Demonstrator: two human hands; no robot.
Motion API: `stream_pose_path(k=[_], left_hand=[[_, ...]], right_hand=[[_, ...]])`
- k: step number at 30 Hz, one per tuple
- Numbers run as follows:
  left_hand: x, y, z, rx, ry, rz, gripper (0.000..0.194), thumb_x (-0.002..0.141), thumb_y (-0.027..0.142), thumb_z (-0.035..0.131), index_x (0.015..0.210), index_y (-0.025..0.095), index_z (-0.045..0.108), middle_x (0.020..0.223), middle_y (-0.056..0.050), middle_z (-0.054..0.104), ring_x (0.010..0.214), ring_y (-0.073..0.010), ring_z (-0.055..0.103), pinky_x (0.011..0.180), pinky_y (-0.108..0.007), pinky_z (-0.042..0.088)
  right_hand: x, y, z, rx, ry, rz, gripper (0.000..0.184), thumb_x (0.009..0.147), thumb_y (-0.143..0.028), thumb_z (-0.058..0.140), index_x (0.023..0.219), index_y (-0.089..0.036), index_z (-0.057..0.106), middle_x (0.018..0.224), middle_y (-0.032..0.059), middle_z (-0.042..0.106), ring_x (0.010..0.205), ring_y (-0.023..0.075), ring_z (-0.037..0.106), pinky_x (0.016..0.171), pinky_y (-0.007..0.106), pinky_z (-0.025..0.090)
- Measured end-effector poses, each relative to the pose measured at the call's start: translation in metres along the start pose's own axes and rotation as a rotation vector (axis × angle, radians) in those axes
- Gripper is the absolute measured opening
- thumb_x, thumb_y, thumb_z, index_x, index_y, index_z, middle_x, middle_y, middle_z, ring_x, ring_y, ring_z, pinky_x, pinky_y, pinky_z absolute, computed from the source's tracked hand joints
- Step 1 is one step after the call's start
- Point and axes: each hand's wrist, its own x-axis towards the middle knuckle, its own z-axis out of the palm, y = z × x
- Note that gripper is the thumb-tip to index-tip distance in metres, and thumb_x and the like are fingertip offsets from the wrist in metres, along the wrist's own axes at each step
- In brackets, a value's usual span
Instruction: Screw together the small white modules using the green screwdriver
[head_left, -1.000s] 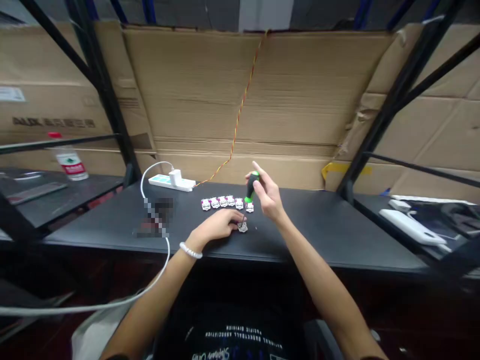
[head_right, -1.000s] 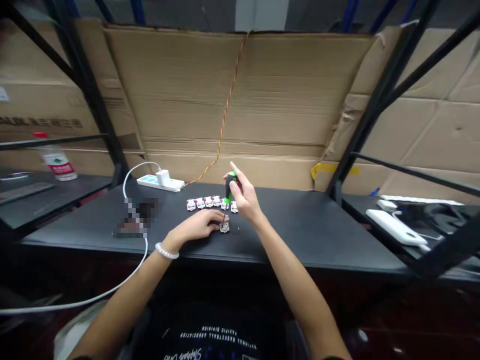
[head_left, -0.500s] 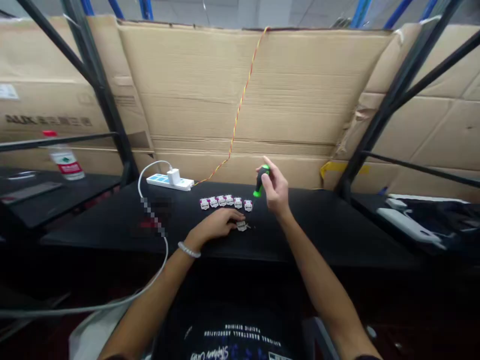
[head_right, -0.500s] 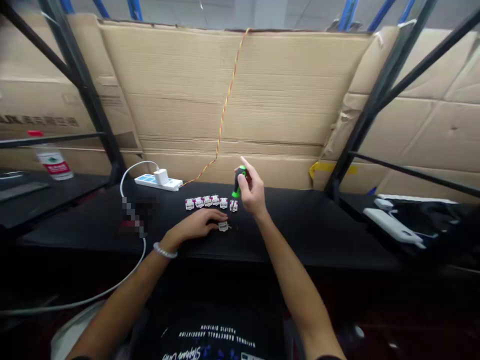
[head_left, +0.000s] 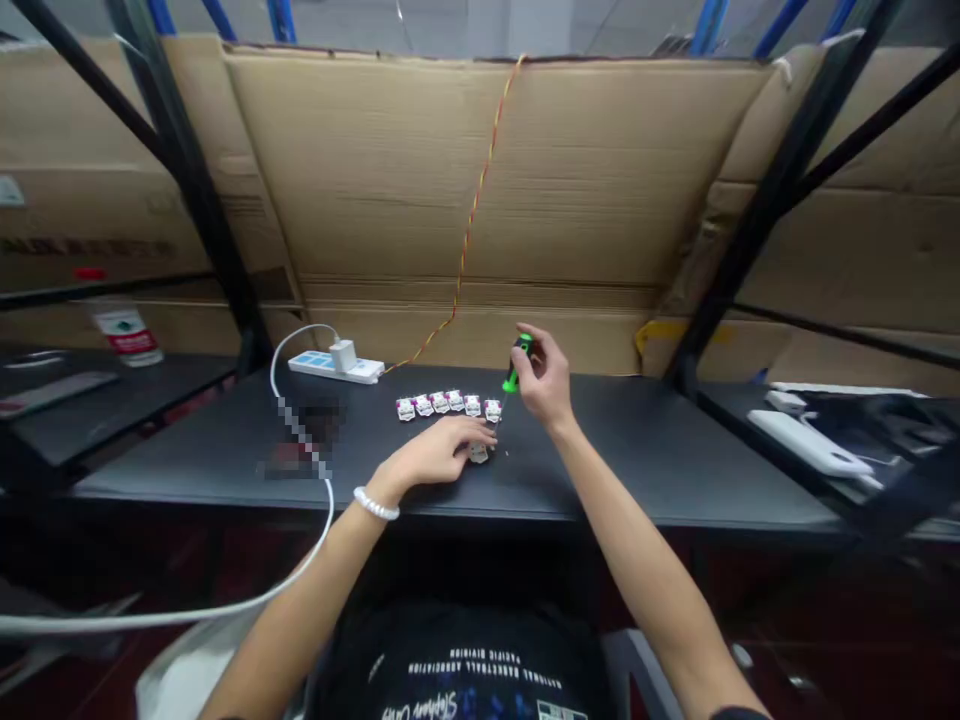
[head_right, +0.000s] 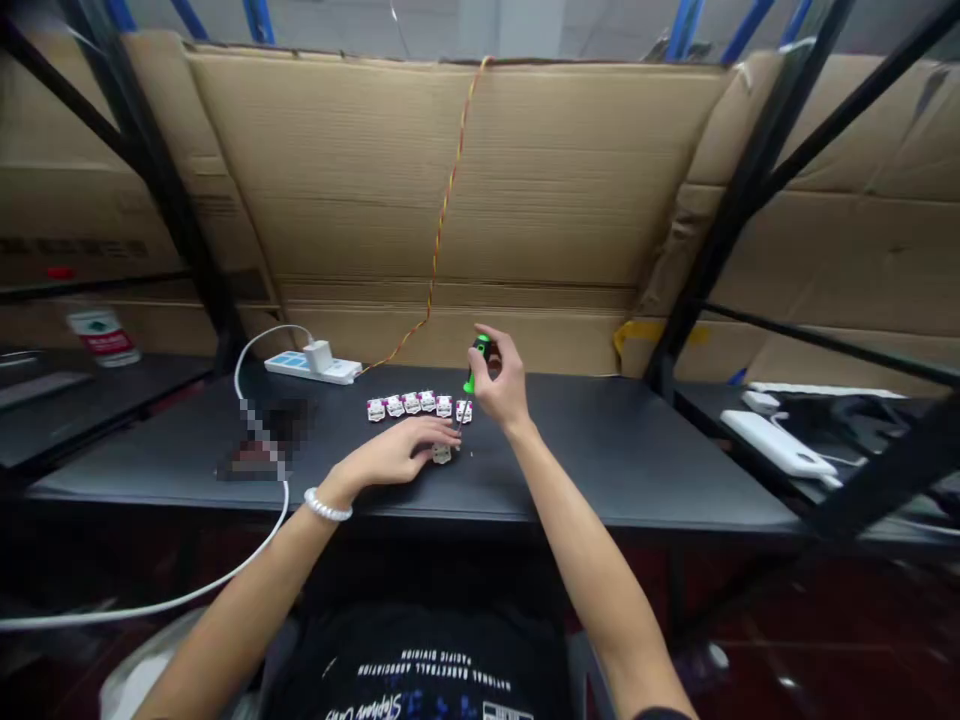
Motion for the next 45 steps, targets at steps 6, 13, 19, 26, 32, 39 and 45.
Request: stream_pose_path(k=[6, 13, 19, 26, 32, 39, 45], left_hand=[[0.0, -0.003, 0.002, 0.026, -0.018, 0.0, 0.055, 0.087, -0.004, 0.055, 0.128, 0.022, 0.08, 0.137, -0.006, 0.078, 0.137, -0.0238, 0.068, 0.124, -0.043, 0.049], [-0.001, 0.0, -0.001, 0.007, -0.032, -0.044, 0.054, 0.088, -0.003, 0.056, 0.13, 0.022, 0.078, 0.143, -0.007, 0.074, 0.137, -0.023, 0.067, 0.125, -0.041, 0.048], [-0.002, 0.008, -0.006, -0.022, -0.068, -0.076, 0.038, 0.095, 0.012, 0.068, 0.13, 0.024, 0.078, 0.144, -0.007, 0.073, 0.135, -0.025, 0.067, 0.124, -0.042, 0.048], [0.005, 0.025, 0.004, 0.04, -0.129, -0.069, 0.031, 0.101, 0.017, 0.064, 0.128, 0.02, 0.079, 0.143, -0.01, 0.072, 0.135, -0.0265, 0.067, 0.122, -0.041, 0.049], [0.017, 0.029, 0.012, 0.148, -0.179, -0.066, 0.035, 0.103, 0.015, 0.054, 0.129, 0.02, 0.078, 0.144, -0.012, 0.07, 0.135, -0.029, 0.066, 0.119, -0.042, 0.052], [0.04, 0.022, 0.009, 0.165, -0.239, 0.032, 0.031, 0.095, 0.009, 0.059, 0.116, 0.018, 0.079, 0.129, -0.011, 0.076, 0.121, -0.0285, 0.071, 0.112, -0.04, 0.055], [0.066, 0.016, 0.009, 0.209, -0.324, 0.113, 0.031, 0.088, 0.006, 0.06, 0.109, 0.019, 0.079, 0.118, -0.009, 0.079, 0.11, -0.0259, 0.074, 0.103, -0.035, 0.057]], right_hand=[[0.002, -0.001, -0.003, 0.015, 0.027, 0.004, 0.039, 0.098, -0.044, 0.067, 0.13, -0.023, 0.069, 0.102, 0.0057, 0.069, 0.08, 0.018, 0.064, 0.07, 0.032, 0.056], [0.008, -0.002, -0.01, 0.021, 0.097, -0.011, 0.037, 0.097, -0.046, 0.067, 0.126, -0.023, 0.069, 0.098, 0.0052, 0.069, 0.078, 0.0184, 0.063, 0.069, 0.032, 0.057], [0.013, 0.0, -0.017, 0.019, 0.194, -0.029, 0.034, 0.096, -0.042, 0.067, 0.123, -0.022, 0.069, 0.093, 0.0034, 0.067, 0.077, 0.017, 0.063, 0.067, 0.03, 0.056], [0.016, 0.001, -0.021, 0.006, 0.198, 0.011, 0.037, 0.095, -0.047, 0.066, 0.124, -0.023, 0.068, 0.095, 0.0038, 0.068, 0.078, 0.0174, 0.062, 0.068, 0.03, 0.055], [0.017, 0.001, -0.022, 0.019, 0.211, 0.013, 0.039, 0.095, -0.046, 0.067, 0.125, -0.021, 0.068, 0.099, 0.0063, 0.069, 0.078, 0.0182, 0.063, 0.07, 0.032, 0.054], [0.02, 0.005, -0.025, 0.008, 0.221, 0.013, 0.039, 0.096, -0.047, 0.065, 0.126, -0.022, 0.068, 0.104, 0.0073, 0.071, 0.079, 0.0181, 0.063, 0.07, 0.031, 0.055], [0.026, 0.008, -0.034, -0.013, 0.304, -0.023, 0.038, 0.096, -0.046, 0.064, 0.123, -0.021, 0.07, 0.101, 0.0063, 0.071, 0.079, 0.0173, 0.064, 0.071, 0.03, 0.056]])
